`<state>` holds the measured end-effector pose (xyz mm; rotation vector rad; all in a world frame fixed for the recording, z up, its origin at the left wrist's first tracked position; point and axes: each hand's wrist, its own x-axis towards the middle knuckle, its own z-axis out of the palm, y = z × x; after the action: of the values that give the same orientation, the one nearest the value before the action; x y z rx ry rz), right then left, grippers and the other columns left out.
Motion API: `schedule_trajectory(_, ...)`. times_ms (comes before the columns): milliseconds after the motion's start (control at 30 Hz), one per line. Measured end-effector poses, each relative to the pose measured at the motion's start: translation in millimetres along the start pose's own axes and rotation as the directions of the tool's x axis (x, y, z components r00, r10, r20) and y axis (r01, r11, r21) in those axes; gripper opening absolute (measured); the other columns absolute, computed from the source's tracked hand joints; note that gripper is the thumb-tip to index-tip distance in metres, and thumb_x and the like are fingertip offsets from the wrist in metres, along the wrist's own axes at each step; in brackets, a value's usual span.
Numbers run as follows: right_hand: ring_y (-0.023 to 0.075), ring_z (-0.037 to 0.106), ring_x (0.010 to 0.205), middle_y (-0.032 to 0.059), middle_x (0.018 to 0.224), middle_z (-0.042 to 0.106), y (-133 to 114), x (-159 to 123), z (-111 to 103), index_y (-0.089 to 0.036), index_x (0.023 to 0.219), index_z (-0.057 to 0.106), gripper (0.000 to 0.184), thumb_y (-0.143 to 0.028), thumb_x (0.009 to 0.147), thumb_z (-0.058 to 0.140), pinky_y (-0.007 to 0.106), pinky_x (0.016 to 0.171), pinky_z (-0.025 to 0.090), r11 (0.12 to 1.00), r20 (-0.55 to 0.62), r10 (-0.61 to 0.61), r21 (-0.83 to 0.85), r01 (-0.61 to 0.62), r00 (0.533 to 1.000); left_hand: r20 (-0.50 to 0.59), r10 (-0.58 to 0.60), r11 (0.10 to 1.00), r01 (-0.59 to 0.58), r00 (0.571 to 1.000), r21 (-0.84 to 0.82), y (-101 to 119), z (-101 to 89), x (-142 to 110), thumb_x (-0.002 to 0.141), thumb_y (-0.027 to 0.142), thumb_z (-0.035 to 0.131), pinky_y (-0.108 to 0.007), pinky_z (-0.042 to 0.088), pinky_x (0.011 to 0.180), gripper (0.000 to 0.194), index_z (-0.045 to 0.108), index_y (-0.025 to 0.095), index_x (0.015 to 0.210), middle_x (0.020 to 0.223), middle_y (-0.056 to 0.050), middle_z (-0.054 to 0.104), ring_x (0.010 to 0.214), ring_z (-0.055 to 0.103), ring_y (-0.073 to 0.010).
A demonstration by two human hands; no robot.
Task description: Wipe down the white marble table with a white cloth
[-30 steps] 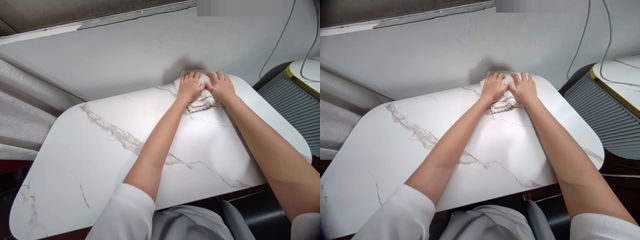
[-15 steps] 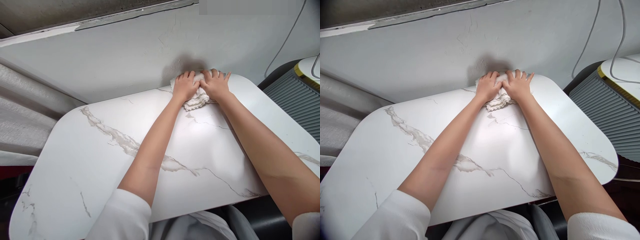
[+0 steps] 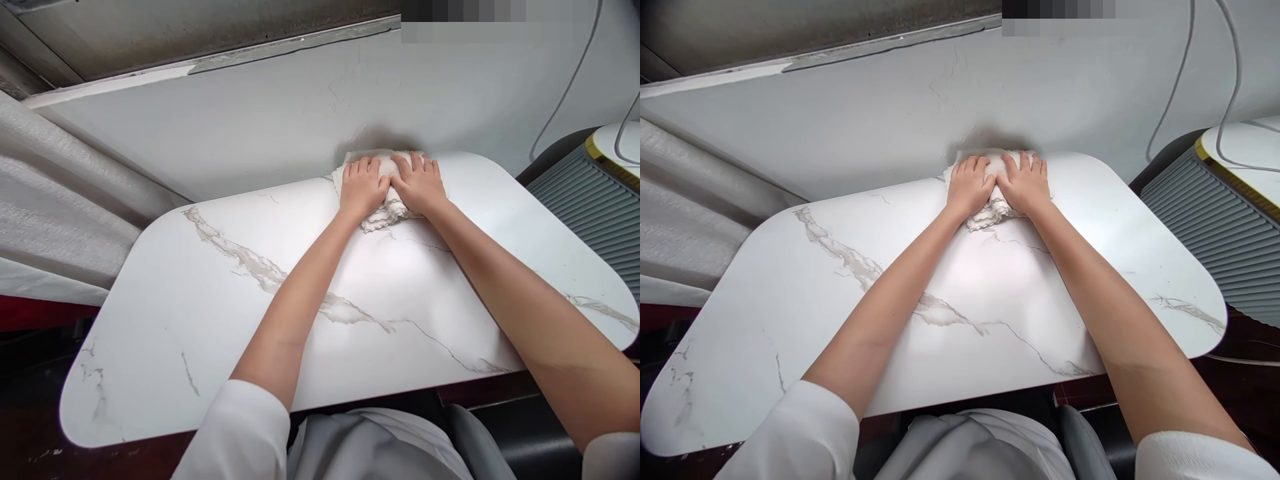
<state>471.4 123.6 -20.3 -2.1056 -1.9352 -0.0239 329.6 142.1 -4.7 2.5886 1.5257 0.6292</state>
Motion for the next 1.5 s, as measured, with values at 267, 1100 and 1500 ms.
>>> schedule_trajectory(267, 0.0376, 0.017, 0.149, 0.0109, 0.162, 0.022, -8.8, -49.1, -21.9, -0.023, 0.154, 0.029, 0.063, -0.05, 0.098, 0.022, 0.06, 0.115, 0.022, 1.0, 0.122, -0.012, -0.019, 0.014, 0.993, 0.012, -0.005, 0.999, 0.005, 1.0, 0.043, 16.8, -7.7, -44.6, 0.098, 0.029, 0.04, -0.042, 0.021, 0.121, 0.042, 0.052, 0.012, 0.134, 0.146, -0.014, 0.05, 0.138, 0.041, -0.0243)
schedule_trajectory(1100, 0.04, 0.016, 0.149, 0.0033, 0.163, 0.022, -30.9, -256.2, -63.7, -0.04, 0.157, 0.01, 0.066, -0.046, 0.095, 0.032, 0.064, 0.116, 0.026, 0.999, -0.025, -0.025, 0.029, 0.026, 0.999, 0.129, 0.236, 0.972, -0.234, 0.963, -0.032, 72.2, -54.7, -209.7, 0.096, 0.038, 0.036, -0.053, 0.024, 0.122, 0.055, 0.047, 0.008, 0.142, 0.15, -0.02, 0.045, 0.144, 0.034, -0.0358)
schedule_trajectory(1500, 0.0432, 0.013, 0.148, 0.0113, 0.161, 0.025, -91.1, -267.9, -47.7, -0.03, 0.158, 0.02, 0.068, -0.046, 0.093, 0.033, 0.073, 0.11, 0.026, 0.99, -0.053, -0.105, 0.087, 0.11, 0.993, 0.131, 0.2, 0.977, -0.208, 0.971, 0.047, 22.1, -85.0, -248.2, 0.097, 0.039, 0.033, -0.053, 0.029, 0.121, 0.054, 0.05, 0.011, 0.141, 0.148, -0.016, 0.048, 0.142, 0.039, -0.0321)
